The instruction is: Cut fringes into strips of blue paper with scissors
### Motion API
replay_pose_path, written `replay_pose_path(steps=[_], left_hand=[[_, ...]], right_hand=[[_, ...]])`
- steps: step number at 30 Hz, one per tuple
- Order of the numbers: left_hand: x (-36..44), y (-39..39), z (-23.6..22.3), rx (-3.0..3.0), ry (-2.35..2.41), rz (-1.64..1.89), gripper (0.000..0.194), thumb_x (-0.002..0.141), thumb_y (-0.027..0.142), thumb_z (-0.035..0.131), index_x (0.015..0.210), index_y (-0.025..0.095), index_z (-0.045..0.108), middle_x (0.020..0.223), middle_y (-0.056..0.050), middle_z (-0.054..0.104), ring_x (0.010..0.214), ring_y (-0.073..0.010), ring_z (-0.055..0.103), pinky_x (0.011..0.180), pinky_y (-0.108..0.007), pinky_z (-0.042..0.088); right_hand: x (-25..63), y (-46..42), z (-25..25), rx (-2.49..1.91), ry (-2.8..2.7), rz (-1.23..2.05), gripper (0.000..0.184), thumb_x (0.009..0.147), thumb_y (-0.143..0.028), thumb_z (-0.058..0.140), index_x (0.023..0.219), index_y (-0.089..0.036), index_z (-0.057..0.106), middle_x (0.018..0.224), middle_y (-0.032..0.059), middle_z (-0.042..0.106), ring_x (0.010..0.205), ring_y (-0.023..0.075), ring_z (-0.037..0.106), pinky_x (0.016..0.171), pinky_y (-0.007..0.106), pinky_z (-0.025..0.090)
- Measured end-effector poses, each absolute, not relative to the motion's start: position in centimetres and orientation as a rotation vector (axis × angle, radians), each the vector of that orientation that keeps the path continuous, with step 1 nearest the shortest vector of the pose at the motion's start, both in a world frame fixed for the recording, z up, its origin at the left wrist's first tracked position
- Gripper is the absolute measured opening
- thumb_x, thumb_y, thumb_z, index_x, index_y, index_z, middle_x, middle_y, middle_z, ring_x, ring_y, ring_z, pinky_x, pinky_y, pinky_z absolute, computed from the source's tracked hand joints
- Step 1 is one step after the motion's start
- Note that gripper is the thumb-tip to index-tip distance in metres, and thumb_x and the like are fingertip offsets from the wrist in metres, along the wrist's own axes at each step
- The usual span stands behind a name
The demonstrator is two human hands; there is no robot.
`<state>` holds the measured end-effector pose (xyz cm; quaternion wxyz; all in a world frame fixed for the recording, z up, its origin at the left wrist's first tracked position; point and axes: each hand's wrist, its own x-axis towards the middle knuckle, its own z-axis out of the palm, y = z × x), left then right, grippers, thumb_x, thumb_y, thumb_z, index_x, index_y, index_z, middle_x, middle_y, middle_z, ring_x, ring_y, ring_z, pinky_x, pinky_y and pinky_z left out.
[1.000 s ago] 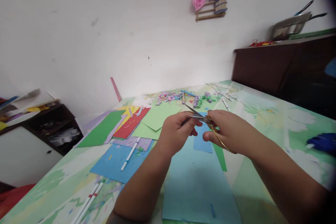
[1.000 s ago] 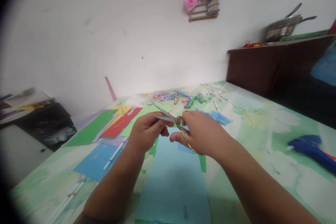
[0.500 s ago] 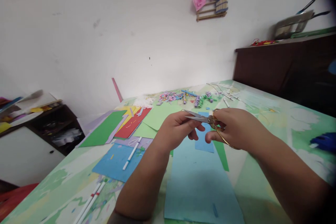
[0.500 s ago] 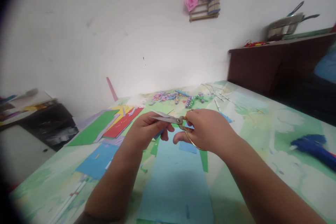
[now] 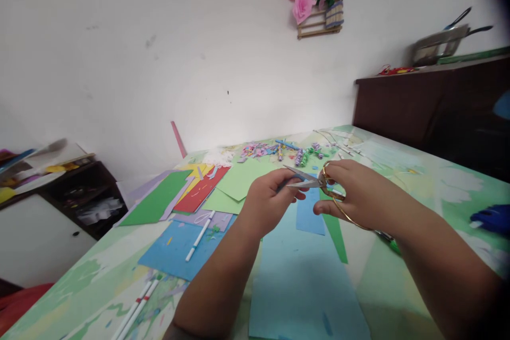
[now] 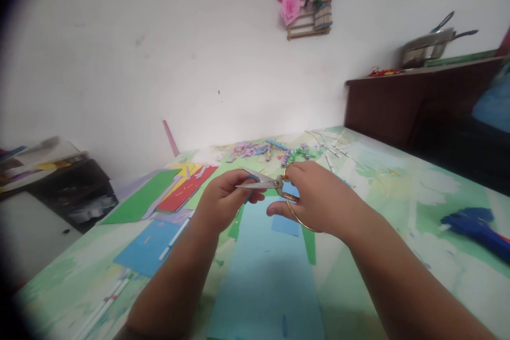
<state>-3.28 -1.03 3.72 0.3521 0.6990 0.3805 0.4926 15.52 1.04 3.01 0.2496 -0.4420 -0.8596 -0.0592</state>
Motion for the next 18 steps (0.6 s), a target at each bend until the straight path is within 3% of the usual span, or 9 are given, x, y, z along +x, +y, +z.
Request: replay_pose_path(steps=[14, 18], left_hand=[[-3.2, -1.4, 3.7, 1.998, 1.102, 1.284, 0.024, 0.071, 0.003, 0.044, 0.070, 0.017, 0.063, 0.066, 0.004, 0.063, 0.053, -0.0035, 0.056, 0.053, -0.013, 0.045], [-3.1, -1.5, 3.8, 1.967, 1.110, 1.260, 0.019, 0.075, 0.008, 0.046, 0.070, 0.016, 0.062, 0.065, 0.004, 0.062, 0.053, -0.0039, 0.056, 0.053, -0.014, 0.045]], right_hand=[[14.5, -0.3, 3.4, -1.309, -2.376, -0.060, 0.048, 0.068, -0.068, 0.049, 0.071, -0.020, 0.043, 0.076, 0.0057, 0.048, 0.071, 0.0211, 0.046, 0.057, 0.030, 0.035], [14.3, -0.5, 3.4, -1.302, -2.376, -0.064, 0.047, 0.069, -0.067, 0.047, 0.073, -0.021, 0.040, 0.074, 0.0043, 0.048, 0.067, 0.0200, 0.045, 0.054, 0.029, 0.032]])
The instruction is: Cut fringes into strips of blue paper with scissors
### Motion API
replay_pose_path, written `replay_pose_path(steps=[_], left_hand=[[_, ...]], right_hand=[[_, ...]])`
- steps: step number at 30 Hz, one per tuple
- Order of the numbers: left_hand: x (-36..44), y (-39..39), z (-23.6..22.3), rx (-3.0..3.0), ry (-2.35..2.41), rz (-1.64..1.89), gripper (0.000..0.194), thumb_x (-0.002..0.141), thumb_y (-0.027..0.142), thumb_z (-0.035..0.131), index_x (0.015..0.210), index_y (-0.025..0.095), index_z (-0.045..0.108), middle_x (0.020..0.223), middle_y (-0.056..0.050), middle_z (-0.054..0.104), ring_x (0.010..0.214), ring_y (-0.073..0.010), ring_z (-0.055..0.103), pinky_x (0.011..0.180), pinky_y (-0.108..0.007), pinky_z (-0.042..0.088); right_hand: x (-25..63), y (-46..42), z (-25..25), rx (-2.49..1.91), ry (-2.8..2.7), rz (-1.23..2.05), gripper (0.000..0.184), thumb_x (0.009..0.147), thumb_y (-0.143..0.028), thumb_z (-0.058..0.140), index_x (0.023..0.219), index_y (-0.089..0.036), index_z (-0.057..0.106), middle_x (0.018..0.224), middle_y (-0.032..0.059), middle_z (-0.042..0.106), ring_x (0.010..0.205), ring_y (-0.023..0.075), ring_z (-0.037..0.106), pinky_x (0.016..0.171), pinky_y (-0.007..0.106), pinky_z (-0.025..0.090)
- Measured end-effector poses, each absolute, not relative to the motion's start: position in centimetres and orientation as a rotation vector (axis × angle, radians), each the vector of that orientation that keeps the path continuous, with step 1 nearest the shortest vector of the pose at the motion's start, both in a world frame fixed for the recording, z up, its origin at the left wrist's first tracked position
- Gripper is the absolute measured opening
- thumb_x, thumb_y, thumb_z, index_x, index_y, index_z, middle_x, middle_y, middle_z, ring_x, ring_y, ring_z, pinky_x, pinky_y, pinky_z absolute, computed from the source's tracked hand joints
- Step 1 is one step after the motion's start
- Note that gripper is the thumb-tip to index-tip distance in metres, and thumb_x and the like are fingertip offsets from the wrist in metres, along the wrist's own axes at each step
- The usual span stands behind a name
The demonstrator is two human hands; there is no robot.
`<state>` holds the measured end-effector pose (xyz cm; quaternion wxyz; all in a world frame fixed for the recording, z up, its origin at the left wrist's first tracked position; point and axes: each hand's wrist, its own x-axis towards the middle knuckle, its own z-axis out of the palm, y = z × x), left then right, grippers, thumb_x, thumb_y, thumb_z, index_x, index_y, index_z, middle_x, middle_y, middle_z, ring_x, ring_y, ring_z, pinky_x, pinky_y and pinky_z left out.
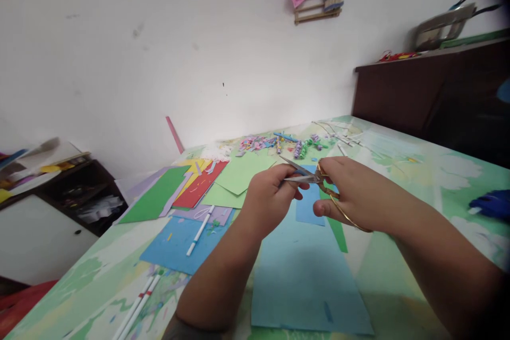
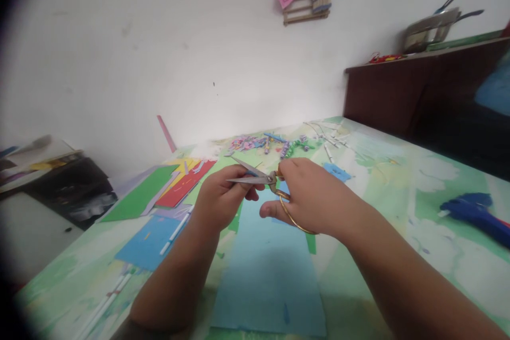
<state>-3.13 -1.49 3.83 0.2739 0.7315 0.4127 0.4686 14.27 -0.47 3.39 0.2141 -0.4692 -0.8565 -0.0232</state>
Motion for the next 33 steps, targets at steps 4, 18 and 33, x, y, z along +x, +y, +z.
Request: replay_pose_path(steps=[4, 18, 33], left_hand=[[-3.2, -1.7, 3.8, 1.975, 1.062, 1.275, 0.017, 0.079, 0.013, 0.047, 0.073, 0.016, 0.062, 0.067, 0.003, 0.062, 0.054, -0.0043, 0.057, 0.053, -0.014, 0.046], [-3.9, -2.1, 4.9, 1.860, 1.045, 1.164, 0.013, 0.075, 0.012, 0.050, 0.068, 0.016, 0.060, 0.060, 0.004, 0.060, 0.046, -0.0041, 0.054, 0.046, -0.014, 0.044], [-3.3, -2.5, 5.0, 1.885, 1.171, 1.208, 0.019, 0.072, 0.005, 0.048, 0.062, 0.016, 0.060, 0.061, 0.005, 0.060, 0.049, -0.0036, 0.055, 0.048, -0.013, 0.043]], right_hand=[[14.0, -0.6, 3.5, -1.335, -2.361, -0.075, 0.046, 0.068, -0.067, 0.048, 0.071, -0.022, 0.038, 0.070, 0.0029, 0.048, 0.060, 0.0174, 0.044, 0.050, 0.028, 0.030], [13.7, -0.3, 3.2, -1.313, -2.344, -0.300, 0.056, 0.063, -0.078, 0.040, 0.057, -0.022, 0.035, 0.056, 0.0004, 0.047, 0.054, 0.0161, 0.043, 0.047, 0.026, 0.023], [14.3, -0.8, 3.5, -1.301, -2.389, -0.009, 0.046, 0.070, -0.067, 0.046, 0.070, -0.021, 0.040, 0.073, 0.0041, 0.049, 0.062, 0.0178, 0.044, 0.054, 0.029, 0.033]])
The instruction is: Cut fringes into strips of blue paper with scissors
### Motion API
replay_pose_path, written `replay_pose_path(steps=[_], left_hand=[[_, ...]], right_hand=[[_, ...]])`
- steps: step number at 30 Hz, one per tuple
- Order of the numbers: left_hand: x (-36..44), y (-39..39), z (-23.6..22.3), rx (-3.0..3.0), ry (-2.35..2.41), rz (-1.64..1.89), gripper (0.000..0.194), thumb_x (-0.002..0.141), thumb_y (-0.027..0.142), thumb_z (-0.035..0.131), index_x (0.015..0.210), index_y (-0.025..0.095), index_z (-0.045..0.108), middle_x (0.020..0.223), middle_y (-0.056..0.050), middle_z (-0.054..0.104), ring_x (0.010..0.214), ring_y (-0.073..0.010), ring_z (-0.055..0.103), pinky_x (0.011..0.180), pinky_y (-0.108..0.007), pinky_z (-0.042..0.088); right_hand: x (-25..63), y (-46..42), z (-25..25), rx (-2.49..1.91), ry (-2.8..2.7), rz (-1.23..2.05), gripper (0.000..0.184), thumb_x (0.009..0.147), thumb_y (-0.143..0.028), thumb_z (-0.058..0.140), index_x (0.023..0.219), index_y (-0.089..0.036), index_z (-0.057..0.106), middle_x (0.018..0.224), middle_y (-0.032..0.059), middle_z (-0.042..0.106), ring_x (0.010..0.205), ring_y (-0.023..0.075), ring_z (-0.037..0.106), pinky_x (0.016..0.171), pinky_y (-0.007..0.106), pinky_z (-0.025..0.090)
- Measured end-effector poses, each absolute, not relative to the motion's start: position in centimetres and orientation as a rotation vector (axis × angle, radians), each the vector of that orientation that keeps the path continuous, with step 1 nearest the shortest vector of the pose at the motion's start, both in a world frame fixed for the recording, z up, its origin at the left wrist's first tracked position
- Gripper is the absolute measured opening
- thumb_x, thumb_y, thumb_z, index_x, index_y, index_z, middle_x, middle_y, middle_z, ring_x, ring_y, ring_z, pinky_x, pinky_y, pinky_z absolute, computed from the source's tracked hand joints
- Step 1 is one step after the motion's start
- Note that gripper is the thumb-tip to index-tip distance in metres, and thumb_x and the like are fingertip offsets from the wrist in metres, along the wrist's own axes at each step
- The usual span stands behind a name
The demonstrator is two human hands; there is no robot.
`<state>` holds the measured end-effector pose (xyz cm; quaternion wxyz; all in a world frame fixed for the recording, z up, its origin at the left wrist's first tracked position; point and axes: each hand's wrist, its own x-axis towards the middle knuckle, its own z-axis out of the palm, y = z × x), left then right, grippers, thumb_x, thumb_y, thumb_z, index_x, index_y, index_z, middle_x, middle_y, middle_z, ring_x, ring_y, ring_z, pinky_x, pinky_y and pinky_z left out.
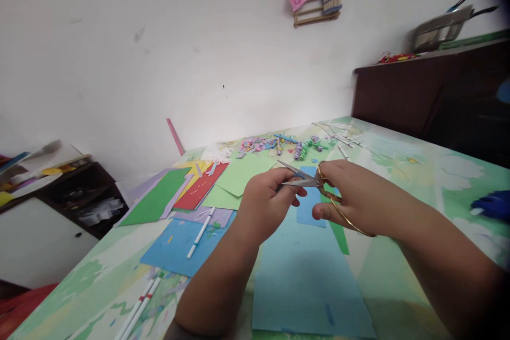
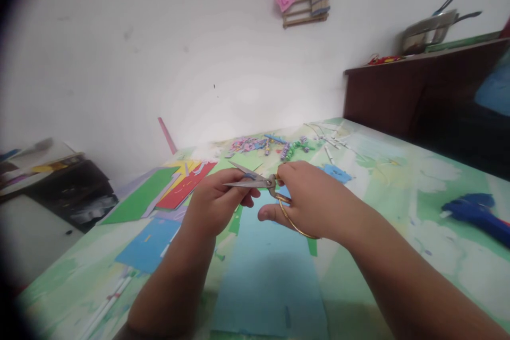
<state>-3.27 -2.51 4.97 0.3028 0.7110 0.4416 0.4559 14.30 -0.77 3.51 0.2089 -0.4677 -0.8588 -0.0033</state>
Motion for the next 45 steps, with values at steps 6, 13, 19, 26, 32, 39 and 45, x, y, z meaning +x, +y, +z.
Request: replay_pose_path(steps=[6, 13, 19, 26, 32, 39, 45], left_hand=[[-3.2, -3.0, 5.0, 1.804, 1.161, 1.227, 0.017, 0.074, 0.009, 0.049, 0.065, 0.015, 0.062, 0.060, 0.003, 0.061, 0.050, -0.0050, 0.056, 0.048, -0.014, 0.045], [-3.1, -3.3, 5.1, 1.760, 1.187, 1.218, 0.017, 0.078, 0.017, 0.050, 0.064, 0.015, 0.060, 0.062, 0.002, 0.060, 0.048, -0.0055, 0.055, 0.048, -0.017, 0.044], [-3.4, -3.1, 5.0, 1.772, 1.170, 1.201, 0.017, 0.078, 0.018, 0.051, 0.063, 0.015, 0.058, 0.060, 0.003, 0.059, 0.047, -0.0048, 0.053, 0.047, -0.017, 0.042], [-3.7, -3.3, 5.5, 1.738, 1.138, 1.169, 0.013, 0.076, 0.016, 0.052, 0.064, 0.015, 0.058, 0.058, 0.004, 0.058, 0.045, -0.0042, 0.052, 0.045, -0.016, 0.042], [-3.9, -3.4, 5.6, 1.764, 1.135, 1.144, 0.015, 0.075, 0.014, 0.050, 0.062, 0.015, 0.058, 0.058, 0.004, 0.059, 0.046, -0.0045, 0.053, 0.047, -0.016, 0.043], [-3.7, -3.4, 5.5, 1.752, 1.202, 1.176, 0.015, 0.075, 0.015, 0.050, 0.063, 0.016, 0.060, 0.061, 0.002, 0.061, 0.047, -0.0059, 0.055, 0.047, -0.017, 0.044], [-3.4, -3.6, 5.3, 1.727, 1.181, 1.197, 0.012, 0.075, 0.015, 0.051, 0.066, 0.016, 0.060, 0.062, 0.002, 0.062, 0.048, -0.0059, 0.056, 0.048, -0.017, 0.046]], right_hand=[[13.9, -1.1, 3.6, -1.298, -2.398, 0.022, 0.048, 0.068, -0.069, 0.047, 0.070, -0.022, 0.039, 0.072, 0.0037, 0.050, 0.061, 0.0179, 0.044, 0.053, 0.029, 0.033], [13.4, -1.3, 3.7, -1.338, -2.384, -0.058, 0.044, 0.071, -0.064, 0.047, 0.068, -0.021, 0.041, 0.069, 0.0048, 0.053, 0.061, 0.0183, 0.047, 0.048, 0.027, 0.031], [13.2, -1.3, 4.0, -1.372, -2.411, 0.020, 0.041, 0.075, -0.061, 0.044, 0.067, -0.021, 0.044, 0.068, 0.0041, 0.055, 0.060, 0.0189, 0.049, 0.048, 0.028, 0.031], [13.0, -1.3, 4.0, -1.396, -2.433, -0.059, 0.038, 0.076, -0.057, 0.045, 0.063, -0.022, 0.038, 0.063, 0.0027, 0.053, 0.055, 0.0169, 0.047, 0.044, 0.026, 0.027], [13.5, -1.4, 3.5, -1.338, -2.411, -0.089, 0.035, 0.076, -0.055, 0.045, 0.068, -0.022, 0.037, 0.068, 0.0035, 0.051, 0.057, 0.0165, 0.044, 0.048, 0.027, 0.030], [13.7, -1.4, 3.4, -1.274, -2.454, -0.003, 0.035, 0.078, -0.055, 0.044, 0.070, -0.022, 0.037, 0.069, 0.0029, 0.050, 0.057, 0.0151, 0.041, 0.050, 0.027, 0.029], [13.7, -1.4, 3.5, -1.282, -2.458, 0.011, 0.036, 0.078, -0.056, 0.042, 0.069, -0.022, 0.036, 0.068, 0.0027, 0.050, 0.056, 0.0161, 0.043, 0.051, 0.028, 0.030]])
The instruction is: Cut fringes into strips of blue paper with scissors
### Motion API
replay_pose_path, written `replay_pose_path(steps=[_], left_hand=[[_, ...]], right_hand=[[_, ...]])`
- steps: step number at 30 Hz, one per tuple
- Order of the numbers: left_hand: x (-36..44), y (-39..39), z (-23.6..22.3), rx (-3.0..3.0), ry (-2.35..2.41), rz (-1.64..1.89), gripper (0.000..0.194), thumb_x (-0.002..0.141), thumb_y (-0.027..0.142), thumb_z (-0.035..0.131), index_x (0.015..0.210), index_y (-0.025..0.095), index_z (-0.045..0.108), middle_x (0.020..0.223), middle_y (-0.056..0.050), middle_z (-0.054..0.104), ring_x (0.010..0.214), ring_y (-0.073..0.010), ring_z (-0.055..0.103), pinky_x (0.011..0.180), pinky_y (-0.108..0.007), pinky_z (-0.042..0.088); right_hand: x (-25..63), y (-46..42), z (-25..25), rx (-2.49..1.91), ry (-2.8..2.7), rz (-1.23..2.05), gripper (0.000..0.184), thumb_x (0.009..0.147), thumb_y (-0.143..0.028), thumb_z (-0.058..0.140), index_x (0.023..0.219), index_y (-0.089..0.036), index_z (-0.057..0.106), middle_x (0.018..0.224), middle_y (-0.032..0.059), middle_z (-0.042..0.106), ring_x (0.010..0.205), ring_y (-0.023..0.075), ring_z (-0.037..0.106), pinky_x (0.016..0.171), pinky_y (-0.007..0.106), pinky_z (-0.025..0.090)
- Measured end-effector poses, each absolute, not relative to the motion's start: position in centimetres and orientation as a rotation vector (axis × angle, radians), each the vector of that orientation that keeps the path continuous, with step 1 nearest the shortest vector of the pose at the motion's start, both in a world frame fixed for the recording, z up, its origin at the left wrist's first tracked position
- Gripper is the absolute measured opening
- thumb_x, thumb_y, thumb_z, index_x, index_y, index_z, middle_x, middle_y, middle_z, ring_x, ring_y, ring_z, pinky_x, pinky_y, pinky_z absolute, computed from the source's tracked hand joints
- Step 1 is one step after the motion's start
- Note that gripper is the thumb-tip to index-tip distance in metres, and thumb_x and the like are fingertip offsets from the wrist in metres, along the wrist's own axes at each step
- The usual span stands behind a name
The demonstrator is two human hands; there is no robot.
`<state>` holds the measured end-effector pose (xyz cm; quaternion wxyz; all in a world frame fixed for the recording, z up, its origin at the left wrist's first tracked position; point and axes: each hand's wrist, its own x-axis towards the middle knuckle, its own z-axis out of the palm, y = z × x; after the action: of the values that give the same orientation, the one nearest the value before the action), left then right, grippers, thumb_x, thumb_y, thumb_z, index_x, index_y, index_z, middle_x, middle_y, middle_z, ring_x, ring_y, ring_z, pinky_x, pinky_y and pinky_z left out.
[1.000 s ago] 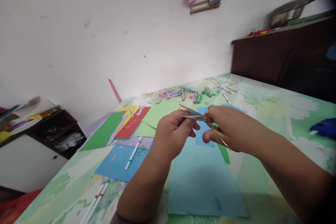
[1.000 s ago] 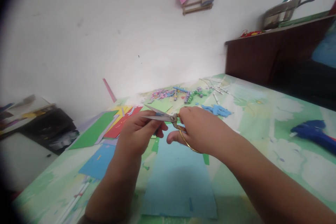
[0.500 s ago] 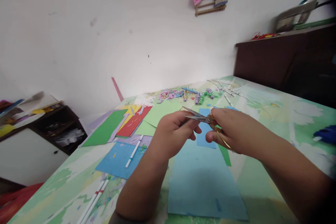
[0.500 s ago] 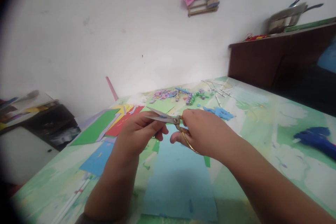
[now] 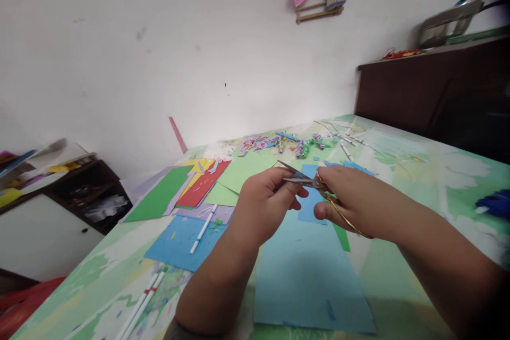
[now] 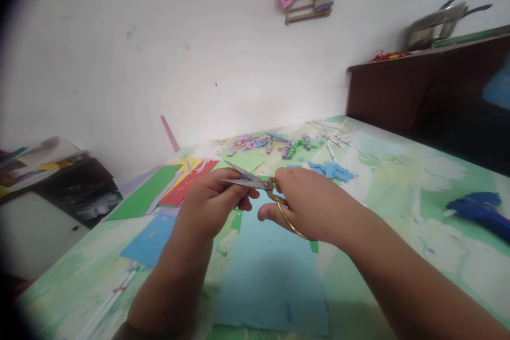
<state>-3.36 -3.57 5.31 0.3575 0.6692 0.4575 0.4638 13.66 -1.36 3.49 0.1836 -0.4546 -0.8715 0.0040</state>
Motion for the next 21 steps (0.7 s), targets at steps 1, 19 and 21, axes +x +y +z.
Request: replay_pose_path(steps=[1, 19, 21], left_hand=[[-3.36, -3.59, 5.33, 1.727, 1.191, 1.198, 0.012, 0.075, 0.015, 0.051, 0.067, 0.016, 0.060, 0.062, 0.002, 0.062, 0.048, -0.0058, 0.056, 0.048, -0.017, 0.046], [-3.63, -3.50, 5.65, 1.675, 1.174, 1.170, 0.012, 0.074, 0.014, 0.052, 0.065, 0.016, 0.059, 0.058, 0.004, 0.060, 0.045, -0.0050, 0.054, 0.046, -0.016, 0.044], [-3.67, -3.66, 5.60, 1.707, 1.161, 1.193, 0.013, 0.074, 0.011, 0.051, 0.065, 0.016, 0.060, 0.060, 0.004, 0.060, 0.047, -0.0047, 0.054, 0.047, -0.016, 0.045]], right_hand=[[13.62, -1.33, 3.53, -1.296, -2.449, -0.018, 0.035, 0.078, -0.056, 0.043, 0.068, -0.022, 0.036, 0.067, 0.0029, 0.051, 0.057, 0.0166, 0.044, 0.051, 0.028, 0.030], [13.33, -1.06, 3.54, -1.324, -2.392, -0.089, 0.038, 0.073, -0.058, 0.050, 0.067, -0.022, 0.042, 0.068, 0.0035, 0.054, 0.061, 0.0189, 0.049, 0.048, 0.027, 0.030], [13.58, -1.19, 3.55, -1.297, -2.393, -0.081, 0.042, 0.070, -0.063, 0.050, 0.069, -0.022, 0.042, 0.069, 0.0032, 0.052, 0.061, 0.0182, 0.047, 0.049, 0.027, 0.031]])
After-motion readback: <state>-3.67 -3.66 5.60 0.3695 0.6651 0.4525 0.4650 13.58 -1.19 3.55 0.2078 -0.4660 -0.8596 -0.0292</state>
